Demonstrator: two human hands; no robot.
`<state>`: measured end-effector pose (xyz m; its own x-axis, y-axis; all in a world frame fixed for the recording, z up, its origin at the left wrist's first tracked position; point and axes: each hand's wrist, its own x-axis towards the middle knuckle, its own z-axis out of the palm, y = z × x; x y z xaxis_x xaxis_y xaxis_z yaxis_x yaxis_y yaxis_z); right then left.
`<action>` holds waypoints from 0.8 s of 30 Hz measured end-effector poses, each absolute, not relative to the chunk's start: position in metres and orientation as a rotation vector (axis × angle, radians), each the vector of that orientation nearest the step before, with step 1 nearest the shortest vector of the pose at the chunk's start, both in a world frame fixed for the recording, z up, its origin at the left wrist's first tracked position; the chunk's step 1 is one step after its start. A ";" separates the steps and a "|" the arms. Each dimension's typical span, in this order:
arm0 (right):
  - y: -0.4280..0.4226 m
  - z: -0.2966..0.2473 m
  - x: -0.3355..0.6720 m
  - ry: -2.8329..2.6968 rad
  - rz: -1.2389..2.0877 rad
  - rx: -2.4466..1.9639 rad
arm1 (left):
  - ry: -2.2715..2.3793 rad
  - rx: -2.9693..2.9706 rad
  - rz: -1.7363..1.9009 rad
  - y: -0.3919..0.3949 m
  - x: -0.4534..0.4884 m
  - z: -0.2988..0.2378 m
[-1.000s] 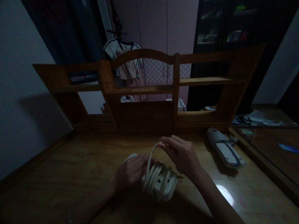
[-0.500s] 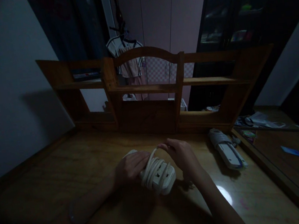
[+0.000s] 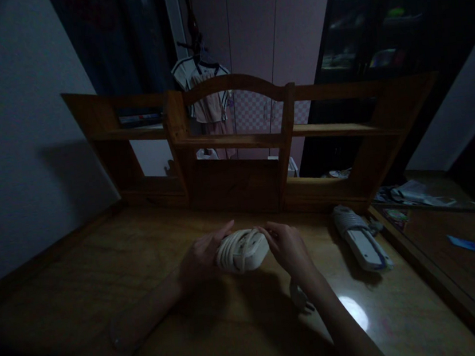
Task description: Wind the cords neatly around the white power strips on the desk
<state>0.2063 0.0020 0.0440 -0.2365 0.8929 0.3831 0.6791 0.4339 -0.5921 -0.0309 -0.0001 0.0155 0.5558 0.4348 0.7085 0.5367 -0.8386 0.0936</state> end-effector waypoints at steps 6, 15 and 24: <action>0.006 0.032 0.201 -2.040 0.512 -1.305 | -1.086 -2.678 -1.493 0.005 -0.026 0.011; 0.001 0.026 0.190 -2.043 0.475 -1.333 | -1.508 -2.638 -1.910 0.008 -0.021 0.018; -0.005 0.013 0.183 -2.098 0.418 -1.404 | -2.068 -2.507 -2.977 0.019 -0.015 0.011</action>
<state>0.1830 -0.0045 0.0130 -0.2829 0.9154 0.2866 0.7356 0.3988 -0.5476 -0.0154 0.0194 0.0109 0.1204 0.9914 0.0521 -0.2972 -0.0141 0.9547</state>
